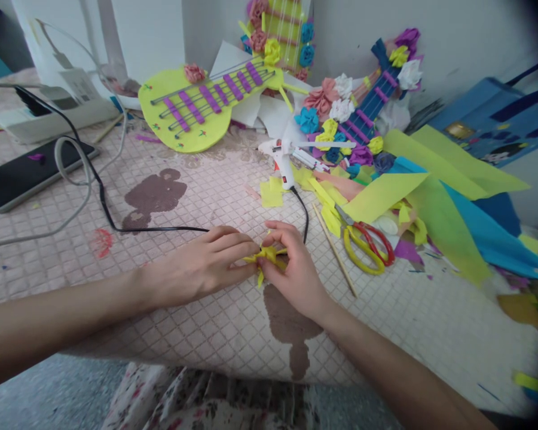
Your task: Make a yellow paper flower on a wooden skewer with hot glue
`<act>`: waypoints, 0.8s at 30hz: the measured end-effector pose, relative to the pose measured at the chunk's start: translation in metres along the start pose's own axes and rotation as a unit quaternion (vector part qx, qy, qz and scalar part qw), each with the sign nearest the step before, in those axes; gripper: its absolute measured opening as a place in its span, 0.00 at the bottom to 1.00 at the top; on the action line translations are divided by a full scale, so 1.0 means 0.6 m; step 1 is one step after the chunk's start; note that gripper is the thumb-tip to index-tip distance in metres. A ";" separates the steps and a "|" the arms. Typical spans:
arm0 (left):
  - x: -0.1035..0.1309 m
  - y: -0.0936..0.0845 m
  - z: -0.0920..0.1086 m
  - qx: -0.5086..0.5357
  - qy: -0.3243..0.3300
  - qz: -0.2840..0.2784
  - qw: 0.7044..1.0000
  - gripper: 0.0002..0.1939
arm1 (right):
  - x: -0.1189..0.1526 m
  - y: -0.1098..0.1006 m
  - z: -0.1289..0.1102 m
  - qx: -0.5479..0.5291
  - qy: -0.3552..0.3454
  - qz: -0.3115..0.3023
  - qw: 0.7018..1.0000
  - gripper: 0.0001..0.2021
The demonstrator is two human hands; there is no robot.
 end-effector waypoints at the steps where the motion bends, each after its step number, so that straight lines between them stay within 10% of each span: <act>1: 0.000 0.000 0.000 -0.003 0.002 -0.002 1.000 0.13 | 0.000 0.000 0.001 0.002 -0.001 0.001 1.000 0.12; 16: 0.012 0.002 -0.037 0.120 -0.133 0.056 0.982 0.10 | 0.004 -0.008 0.007 -0.086 0.027 -0.007 0.996 0.05; 24: 0.014 0.001 -0.053 0.161 -0.179 0.081 0.967 0.09 | 0.000 -0.055 0.027 -0.173 0.067 0.106 0.977 0.03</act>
Point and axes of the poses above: each hand's wrist, its own x-axis away from the middle knuckle, its own y-axis out of the palm, z = x × y, the point moved 6 cm from there along -x, towards the middle knuckle, and after that the axes turned 1 degree about x, right-handed, at the moved point
